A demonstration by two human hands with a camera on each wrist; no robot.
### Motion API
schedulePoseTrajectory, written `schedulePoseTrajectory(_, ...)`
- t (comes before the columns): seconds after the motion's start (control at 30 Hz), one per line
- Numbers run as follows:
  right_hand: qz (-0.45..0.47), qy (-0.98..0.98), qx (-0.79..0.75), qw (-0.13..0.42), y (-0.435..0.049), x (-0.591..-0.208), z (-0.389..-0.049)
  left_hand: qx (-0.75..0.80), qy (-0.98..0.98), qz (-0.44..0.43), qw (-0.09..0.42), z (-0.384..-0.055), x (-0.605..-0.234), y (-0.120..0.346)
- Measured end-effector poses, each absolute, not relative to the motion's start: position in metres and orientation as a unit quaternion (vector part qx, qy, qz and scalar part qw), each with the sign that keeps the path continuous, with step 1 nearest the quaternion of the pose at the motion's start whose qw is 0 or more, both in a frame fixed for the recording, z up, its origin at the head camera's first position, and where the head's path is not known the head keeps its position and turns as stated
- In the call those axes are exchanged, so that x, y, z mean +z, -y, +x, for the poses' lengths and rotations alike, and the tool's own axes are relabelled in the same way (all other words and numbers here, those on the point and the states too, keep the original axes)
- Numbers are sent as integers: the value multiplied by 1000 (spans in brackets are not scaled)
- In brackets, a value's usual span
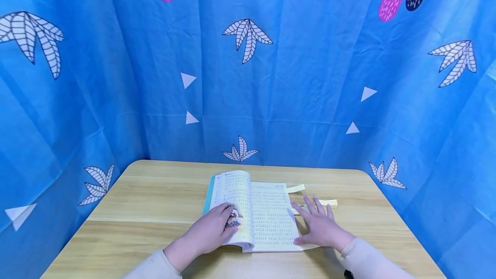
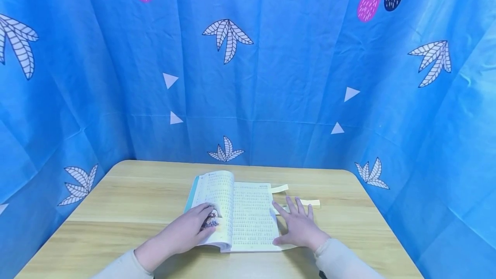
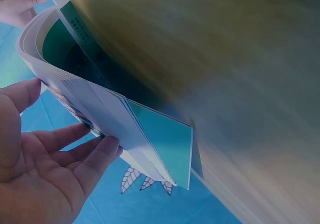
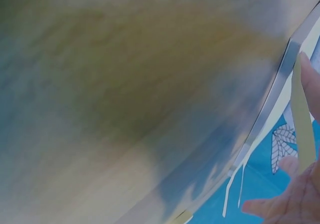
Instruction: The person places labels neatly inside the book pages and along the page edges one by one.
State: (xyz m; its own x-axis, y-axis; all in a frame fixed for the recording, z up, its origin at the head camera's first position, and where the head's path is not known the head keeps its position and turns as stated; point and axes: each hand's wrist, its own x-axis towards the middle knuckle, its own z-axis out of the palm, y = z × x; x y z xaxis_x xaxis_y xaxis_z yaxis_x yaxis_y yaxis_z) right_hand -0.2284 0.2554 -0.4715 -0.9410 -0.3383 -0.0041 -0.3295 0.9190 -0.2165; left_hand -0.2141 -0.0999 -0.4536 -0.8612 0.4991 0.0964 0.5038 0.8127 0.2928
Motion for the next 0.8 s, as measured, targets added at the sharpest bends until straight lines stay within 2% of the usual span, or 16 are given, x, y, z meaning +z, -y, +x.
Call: schedulePoseTrajectory(0.8, -171, -977, -129, 26, -258, -471, -228, -155, 950, -270, 13, -216, -454, 98)
